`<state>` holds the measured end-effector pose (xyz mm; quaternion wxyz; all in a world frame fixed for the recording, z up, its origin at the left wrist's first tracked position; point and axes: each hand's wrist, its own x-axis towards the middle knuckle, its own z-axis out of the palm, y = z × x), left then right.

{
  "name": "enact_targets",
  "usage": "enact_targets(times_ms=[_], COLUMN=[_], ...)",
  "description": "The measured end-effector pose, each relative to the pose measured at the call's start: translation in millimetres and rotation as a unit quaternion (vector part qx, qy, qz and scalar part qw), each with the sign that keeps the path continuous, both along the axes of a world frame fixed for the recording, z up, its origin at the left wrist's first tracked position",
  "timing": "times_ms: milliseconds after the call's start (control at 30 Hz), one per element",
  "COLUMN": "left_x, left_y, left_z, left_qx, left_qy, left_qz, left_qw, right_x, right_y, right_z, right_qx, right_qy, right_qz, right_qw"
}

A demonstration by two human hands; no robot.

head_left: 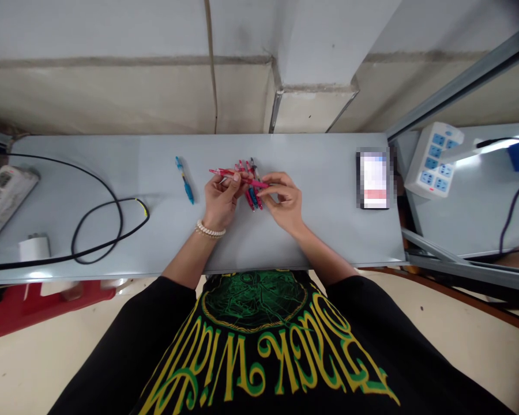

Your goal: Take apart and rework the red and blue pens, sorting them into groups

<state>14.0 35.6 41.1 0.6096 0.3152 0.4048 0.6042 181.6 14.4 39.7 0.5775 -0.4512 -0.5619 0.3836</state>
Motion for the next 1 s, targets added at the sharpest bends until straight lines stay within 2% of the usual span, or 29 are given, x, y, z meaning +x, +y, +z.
enact_targets(times_ms=[67,167,333,467,633,800,900,1000], left_x=[0.6,1.4,0.0,-0.6,1.0,1.5,-0.6,-6.0], left_y=[-0.3,-0.6,0.6,1.6,1.3,0.3,1.7,5.9], left_z=[-0.2,-0.1,-0.1,-0.2,2.1,4.3,3.4,-0.6], left_qx=[0.003,0.013,0.012,0.012,0.013,0.013,0.023,0.045], left_qy=[-0.002,-0.003,-0.014,-0.013,-0.015,-0.01,-0.01,-0.012], left_qz=[0.001,0.0,0.002,0.004,0.008,0.008,0.014,0.045], left_qw=[1.0,1.0,1.0,1.0,1.0,1.0,1.0,0.998], right_x=[0.4,1.1,2.7,3.4,3.9,2.3,2.7,4.7], right_y=[0.3,0.4,1.2,1.6,2.7,0.0,-0.2,2.3], right_z=[-0.2,-0.5,-1.5,-2.6,-0.8,-0.2,-0.2,-0.1], right_qx=[0.007,-0.054,0.004,-0.088,-0.02,-0.112,-0.113,-0.112], right_qy=[0.006,0.037,0.004,0.042,0.02,0.035,0.057,0.098], right_qz=[-0.003,0.013,-0.008,0.023,0.003,0.044,0.036,0.018], right_qw=[1.0,0.998,1.0,0.995,1.0,0.992,0.991,0.989])
